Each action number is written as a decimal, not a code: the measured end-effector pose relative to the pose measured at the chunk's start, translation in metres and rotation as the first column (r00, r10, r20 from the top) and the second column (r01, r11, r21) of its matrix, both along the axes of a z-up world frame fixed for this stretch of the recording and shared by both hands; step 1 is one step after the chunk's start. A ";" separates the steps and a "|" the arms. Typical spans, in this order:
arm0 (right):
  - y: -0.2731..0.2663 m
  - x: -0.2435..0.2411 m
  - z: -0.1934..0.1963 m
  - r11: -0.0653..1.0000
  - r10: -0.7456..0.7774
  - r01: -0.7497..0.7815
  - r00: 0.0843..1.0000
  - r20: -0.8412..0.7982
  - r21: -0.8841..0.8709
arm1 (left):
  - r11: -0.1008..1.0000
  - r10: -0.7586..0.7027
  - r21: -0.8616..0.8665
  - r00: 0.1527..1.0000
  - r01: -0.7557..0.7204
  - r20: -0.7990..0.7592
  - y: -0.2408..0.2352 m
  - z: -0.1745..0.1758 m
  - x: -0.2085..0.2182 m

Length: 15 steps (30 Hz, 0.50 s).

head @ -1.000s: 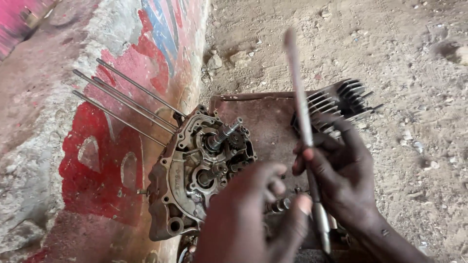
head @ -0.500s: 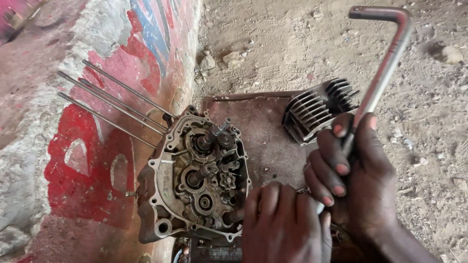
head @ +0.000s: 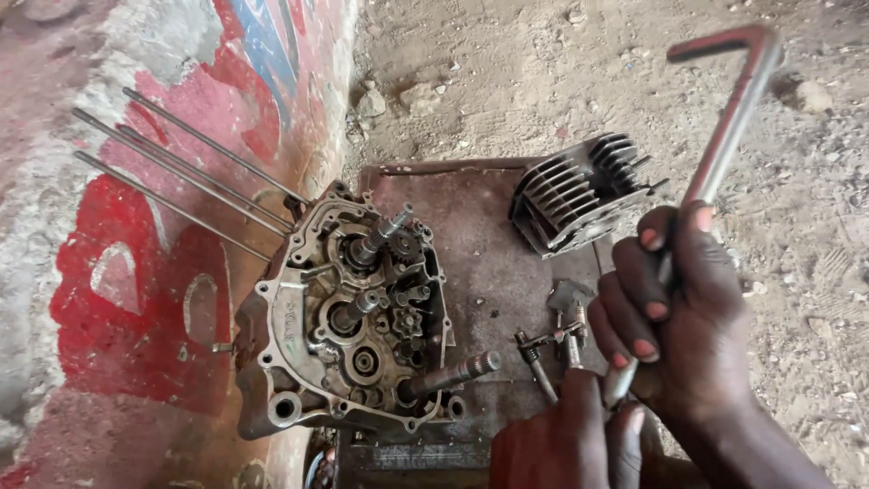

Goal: Using a socket wrench to remove bolts and disassemble a motorcycle engine casing on a workbench.

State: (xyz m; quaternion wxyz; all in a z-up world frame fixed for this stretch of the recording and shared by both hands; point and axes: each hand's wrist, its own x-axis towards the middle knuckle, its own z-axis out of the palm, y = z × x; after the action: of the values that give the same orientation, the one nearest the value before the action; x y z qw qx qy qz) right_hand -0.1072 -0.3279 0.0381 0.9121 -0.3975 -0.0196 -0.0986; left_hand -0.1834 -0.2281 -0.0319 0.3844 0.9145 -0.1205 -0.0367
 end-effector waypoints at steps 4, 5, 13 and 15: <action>-0.001 0.014 -0.013 0.994 -0.100 0.095 0.990 -0.099 -0.059 | 0.979 0.015 -0.197 0.988 -0.045 -0.152 0.012 0.017 0.017; 0.000 0.016 -0.014 0.993 -0.103 0.098 0.989 -0.101 -0.059 | 0.980 0.011 -0.196 0.988 -0.042 -0.155 0.013 0.017 0.019; 0.006 0.024 -0.018 0.966 -0.199 0.171 0.970 -0.136 -0.195 | 0.967 0.108 -0.211 0.978 -0.145 -0.177 0.009 -0.001 0.019; 0.002 0.035 -0.026 0.984 -0.157 0.137 0.971 -0.180 -0.117 | 0.941 0.178 -0.230 0.943 -0.247 -0.283 0.004 0.004 0.021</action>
State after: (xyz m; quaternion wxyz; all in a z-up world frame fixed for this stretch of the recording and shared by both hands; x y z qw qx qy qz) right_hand -0.0719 -0.3259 0.0118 0.8782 -0.4521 0.0912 -0.1269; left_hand -0.1624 -0.2241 -0.0275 0.5160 0.8506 0.0268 -0.0971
